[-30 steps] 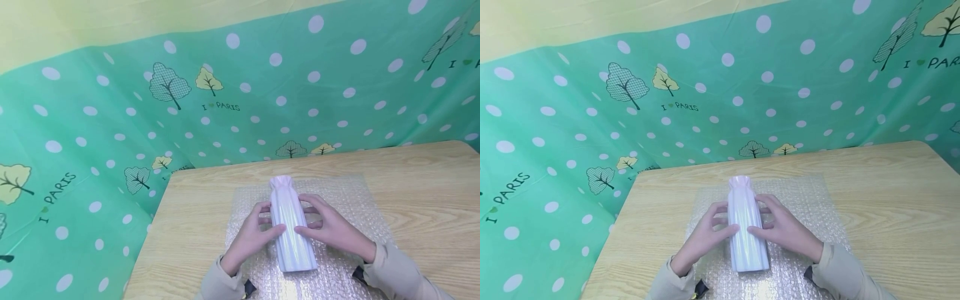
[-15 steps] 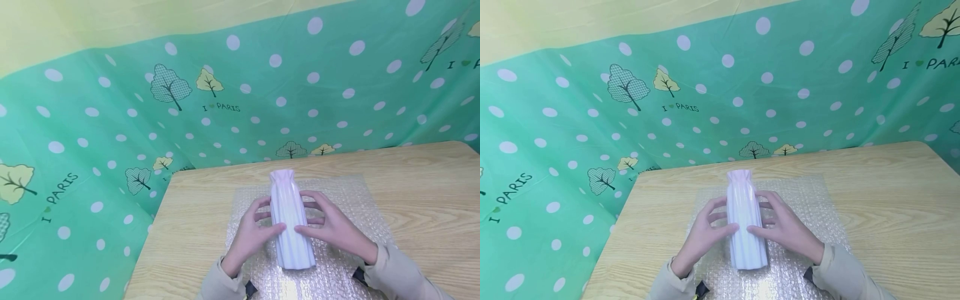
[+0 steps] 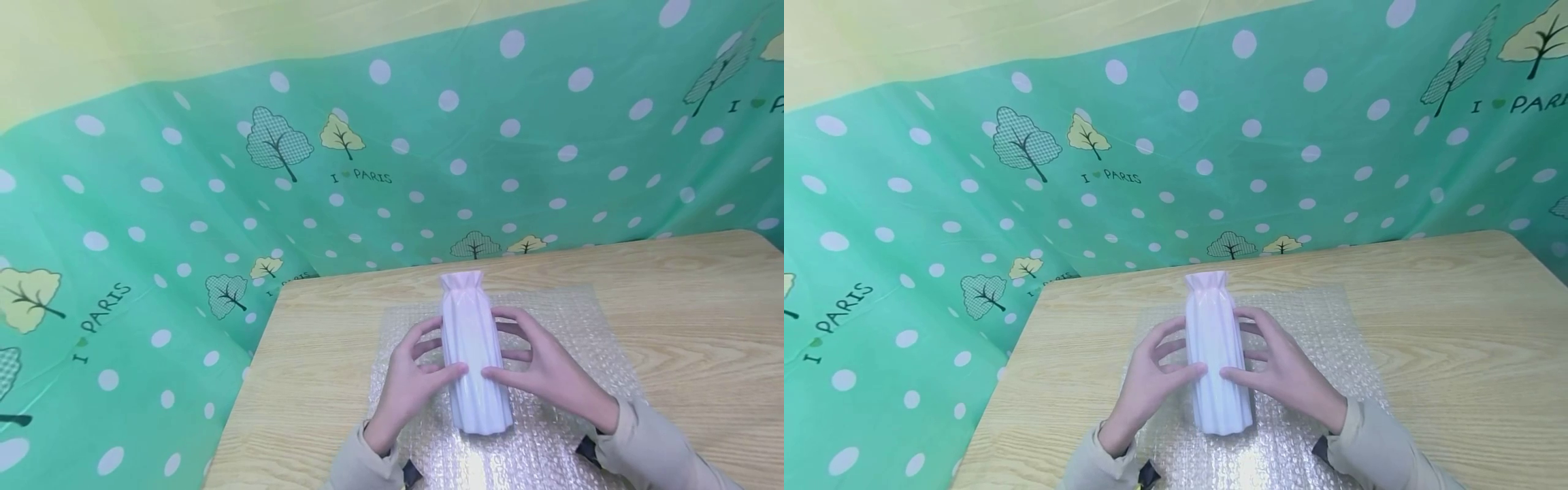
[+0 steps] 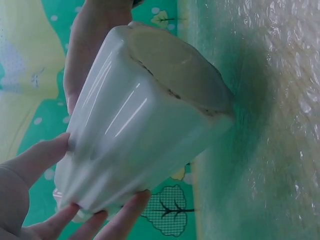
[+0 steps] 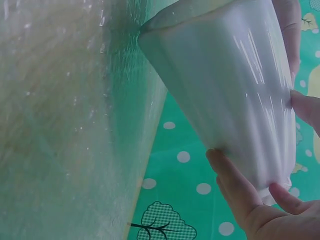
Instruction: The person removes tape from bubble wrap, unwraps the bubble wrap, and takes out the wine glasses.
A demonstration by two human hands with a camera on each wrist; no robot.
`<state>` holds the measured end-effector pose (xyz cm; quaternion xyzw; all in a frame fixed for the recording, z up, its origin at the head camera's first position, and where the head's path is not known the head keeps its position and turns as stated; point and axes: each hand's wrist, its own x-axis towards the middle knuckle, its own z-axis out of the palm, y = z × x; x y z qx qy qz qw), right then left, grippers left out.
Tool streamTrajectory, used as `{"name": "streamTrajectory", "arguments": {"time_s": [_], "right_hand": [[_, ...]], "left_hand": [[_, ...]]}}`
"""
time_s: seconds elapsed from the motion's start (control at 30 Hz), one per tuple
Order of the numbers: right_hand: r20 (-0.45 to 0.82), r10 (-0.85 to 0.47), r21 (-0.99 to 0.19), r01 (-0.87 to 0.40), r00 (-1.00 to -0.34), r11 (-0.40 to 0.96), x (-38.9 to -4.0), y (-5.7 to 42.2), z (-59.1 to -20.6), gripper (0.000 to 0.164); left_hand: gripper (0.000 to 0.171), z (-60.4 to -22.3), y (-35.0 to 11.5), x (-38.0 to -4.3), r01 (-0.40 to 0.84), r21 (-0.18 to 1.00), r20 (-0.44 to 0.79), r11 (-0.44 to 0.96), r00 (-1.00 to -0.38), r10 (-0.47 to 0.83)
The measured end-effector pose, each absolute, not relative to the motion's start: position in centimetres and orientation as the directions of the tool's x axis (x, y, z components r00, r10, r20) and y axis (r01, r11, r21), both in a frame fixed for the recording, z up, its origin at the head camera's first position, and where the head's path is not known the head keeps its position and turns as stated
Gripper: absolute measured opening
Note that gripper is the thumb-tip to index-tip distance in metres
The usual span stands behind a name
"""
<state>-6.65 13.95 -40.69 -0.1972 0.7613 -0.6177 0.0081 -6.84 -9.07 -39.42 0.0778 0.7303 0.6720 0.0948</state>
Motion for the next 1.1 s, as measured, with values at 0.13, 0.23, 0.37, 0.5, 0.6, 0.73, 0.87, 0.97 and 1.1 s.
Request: {"name": "streamTrajectory", "arguments": {"time_s": [0.13, 0.23, 0.37, 0.5, 0.6, 0.73, 0.87, 0.97, 1.1], "right_hand": [[0.26, -0.306, -0.938, -0.315, -0.916, 0.147, -6.61, 13.91, -40.55, 0.088], [0.281, -0.302, -0.929, -0.337, -0.911, 0.153, -6.53, 13.91, -40.47, 0.088], [0.315, -0.293, -0.909, -0.376, -0.903, 0.181, -6.46, 13.9, -40.37, 0.089], [0.345, -0.292, -0.896, -0.406, -0.892, 0.181, -6.47, 13.9, -40.31, 0.09], [0.354, -0.293, -0.892, -0.415, -0.888, 0.178, -6.5, 13.94, -40.31, 0.09], [0.361, -0.29, -0.886, -0.423, -0.886, 0.189, -6.49, 13.92, -40.21, 0.091], [0.385, -0.283, -0.871, -0.447, -0.878, 0.205, -6.4, 13.79, -40.03, 0.093], [0.401, -0.28, -0.86, -0.464, -0.872, 0.214, -6.34, 13.74, -39.99, 0.093], [0.409, -0.274, -0.853, -0.471, -0.871, 0.223, -6.34, 13.76, -40.01, 0.096]], "left_hand": [[0.075, -39.34, -8.94, -6.76, -0.006, 0.997, -0.023, 0.077, -0.973, 0.229], [0.075, -39.25, -8.83, -6.7, -0.003, 0.997, -0.019, 0.074, -0.976, 0.217], [0.077, -39.23, -8.72, -6.67, 0.015, 0.998, 0.002, 0.062, -0.976, 0.217], [0.079, -39.34, -8.78, -6.73, 0.067, 0.995, 0.05, 0.068, -0.972, 0.229], [0.078, -39.49, -8.87, -6.86, 0.11, 0.991, 0.089, 0.075, -0.968, 0.236], [0.087, -39.76, -8.93, -7.02, 0.154, 0.985, 0.134, 0.074, -0.964, 0.231], [0.094, -39.99, -8.99, -7.06, 0.194, 0.979, 0.174, 0.065, -0.958, 0.228], [0.092, -40.11, -9.05, -7.05, 0.217, 0.975, 0.198, 0.056, -0.951, 0.236], [0.09, -40.21, -9.06, -7.08, 0.236, 0.97, 0.217, 0.053, -0.946, 0.241]]}}
